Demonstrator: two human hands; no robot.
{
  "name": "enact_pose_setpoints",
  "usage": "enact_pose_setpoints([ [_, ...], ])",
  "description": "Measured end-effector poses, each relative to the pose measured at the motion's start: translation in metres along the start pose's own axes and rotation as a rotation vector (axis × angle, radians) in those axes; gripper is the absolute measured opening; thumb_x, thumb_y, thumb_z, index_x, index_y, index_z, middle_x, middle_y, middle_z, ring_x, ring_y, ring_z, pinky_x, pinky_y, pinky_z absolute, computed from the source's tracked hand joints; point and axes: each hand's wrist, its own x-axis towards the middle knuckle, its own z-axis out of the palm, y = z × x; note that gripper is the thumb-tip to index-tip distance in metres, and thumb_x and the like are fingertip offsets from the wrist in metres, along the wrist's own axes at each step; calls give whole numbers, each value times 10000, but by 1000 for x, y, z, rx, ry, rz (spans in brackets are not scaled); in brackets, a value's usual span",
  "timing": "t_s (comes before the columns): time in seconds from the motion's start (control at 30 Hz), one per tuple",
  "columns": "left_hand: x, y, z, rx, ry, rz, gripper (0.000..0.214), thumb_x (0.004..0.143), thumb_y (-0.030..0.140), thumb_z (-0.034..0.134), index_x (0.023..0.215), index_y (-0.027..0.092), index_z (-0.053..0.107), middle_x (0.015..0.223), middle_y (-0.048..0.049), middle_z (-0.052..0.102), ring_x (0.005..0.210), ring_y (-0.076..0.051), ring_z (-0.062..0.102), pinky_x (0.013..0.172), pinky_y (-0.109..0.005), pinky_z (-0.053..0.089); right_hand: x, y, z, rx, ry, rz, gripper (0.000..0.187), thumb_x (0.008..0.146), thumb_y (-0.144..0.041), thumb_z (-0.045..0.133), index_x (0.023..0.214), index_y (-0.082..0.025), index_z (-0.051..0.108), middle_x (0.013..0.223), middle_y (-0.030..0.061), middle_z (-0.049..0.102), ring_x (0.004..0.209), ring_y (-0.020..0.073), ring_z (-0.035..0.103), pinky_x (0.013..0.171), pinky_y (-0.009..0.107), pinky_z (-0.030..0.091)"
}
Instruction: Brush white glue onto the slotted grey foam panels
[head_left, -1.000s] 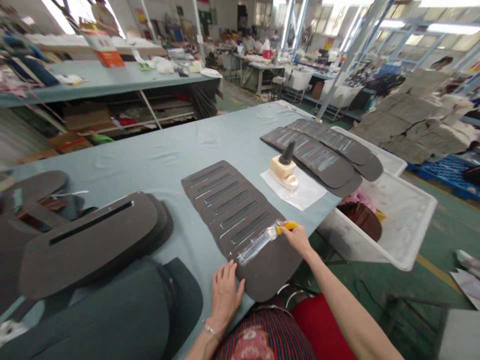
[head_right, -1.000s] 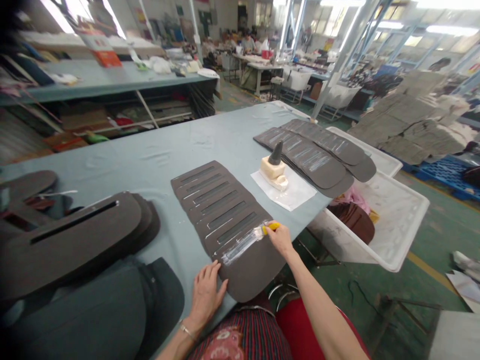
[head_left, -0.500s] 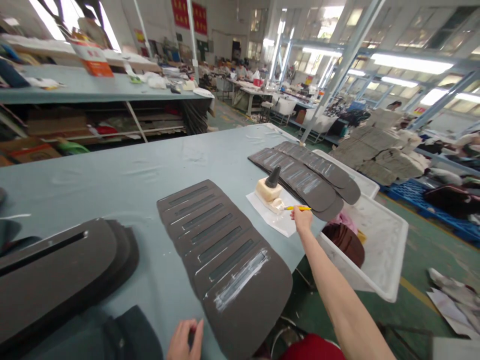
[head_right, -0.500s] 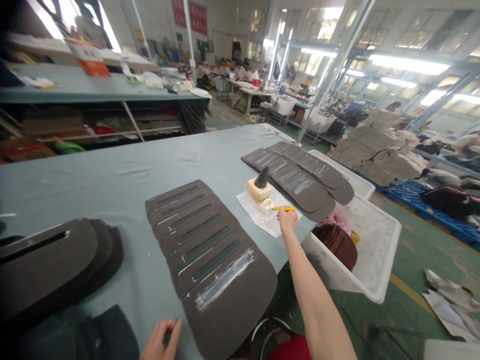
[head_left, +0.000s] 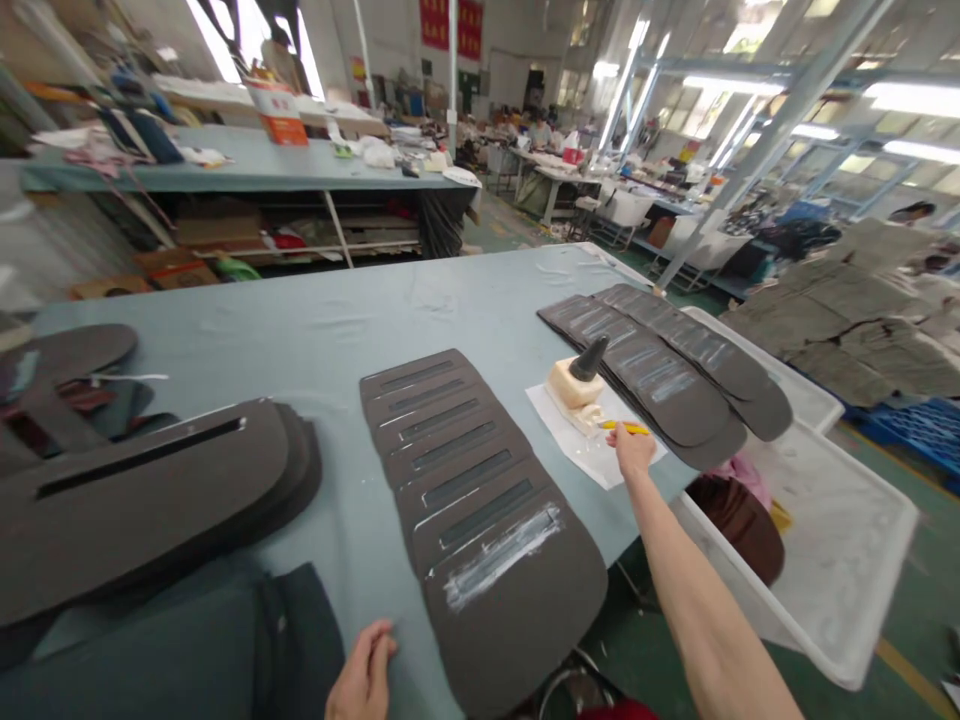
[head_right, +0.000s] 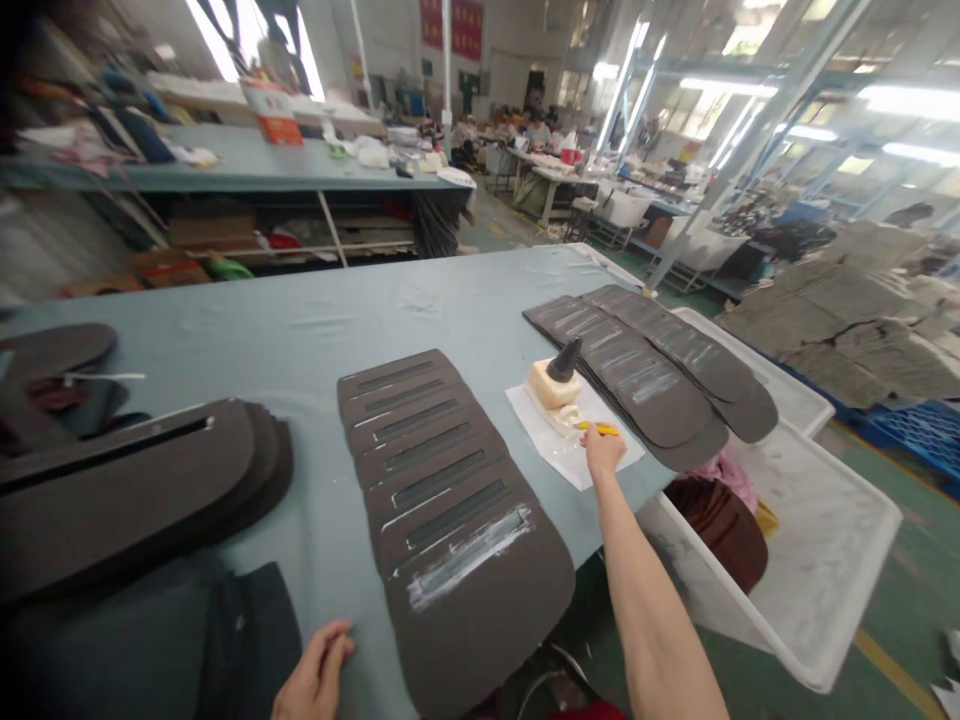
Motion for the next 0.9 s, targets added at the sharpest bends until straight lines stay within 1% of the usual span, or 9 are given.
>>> enact_pose_setpoints([
  [0.1, -1, 16, 0, 70, 89, 122, 345, 841, 468, 411, 1024, 213, 553, 980, -54, 631, 926, -219, 611, 839, -389, 512, -12, -2, -14, -49, -36, -4, 329, 653, -271, 542, 905, -83, 640, 602, 50, 642, 535, 173, 627, 473, 226, 475],
  [0.2, 4, 35, 3, 153, 110, 291, 258, 865, 395, 423, 1000, 209, 542, 1002, -62, 583, 986, -217, 559, 911, -408, 457, -43, -10, -23, -107, -101, -47, 291, 655, -281, 557, 871, -108, 648, 592, 35, 628, 535, 170, 617, 500, 234, 467],
  [0.3, 12, 50, 6, 250, 107, 390, 214, 861, 331, 458, 1021, 209, 533, 1035, -65, 566, 1021, -221, 520, 926, -414, 429, -102, -22, -22, -121, -335, -176, 283, 699, -357, 565, 864, -142, 650, 623, 19, 629, 548, 160, 599, 544, 241, 458],
  [0.43, 22, 61, 11, 357, 129, 446, 297, 822, 298, 525, 1104, 205, 512, 1166, -84, 530, 1129, -253, 449, 961, -440, 384, -206, -42, -9, -69, -709, -371, 288, 751, -425, 556, 860, -174, 646, 661, 5, 622, 558, 146, 557, 549, 238, 422],
  [0.53, 26, 62, 13, 417, 129, 456, 350, 795, 294, 559, 1126, 195, 510, 1198, -92, 519, 1160, -270, 422, 971, -452, 360, -272, -57, 8, 9, -895, -511, 240, 787, -397, 536, 847, -187, 636, 739, 12, 634, 621, 145, 556, 589, 235, 419],
  [0.6, 27, 61, 13, 448, 123, 468, 353, 786, 294, 567, 1121, 193, 517, 1196, -94, 524, 1155, -272, 424, 970, -455, 353, -295, -61, 19, 8, -969, -595, 203, 798, -366, 525, 837, -199, 634, 778, 12, 641, 663, 148, 565, 636, 238, 425],
  [0.7, 25, 62, 11, 472, 134, 484, 356, 784, 299, 566, 1121, 194, 524, 1188, -99, 535, 1147, -270, 431, 961, -453, 352, -284, -54, 26, -75, -967, -661, 191, 801, -357, 512, 838, -216, 637, 784, 7, 641, 669, 152, 565, 654, 246, 425],
  [0.77, 24, 62, 10, 474, 141, 486, 355, 779, 300, 568, 1116, 193, 530, 1180, -104, 541, 1139, -273, 436, 951, -455, 354, -250, -43, 22, -159, -886, -650, 212, 792, -382, 510, 839, -220, 638, 742, 4, 634, 631, 156, 556, 624, 251, 421],
  [0.9, 24, 63, 9, 474, 142, 488, 342, 775, 297, 567, 1099, 189, 540, 1178, -110, 542, 1134, -283, 440, 944, -459, 353, -177, -29, 8, -369, -618, -607, 261, 770, -424, 498, 826, -216, 646, 649, 7, 613, 575, 170, 543, 592, 268, 406],
])
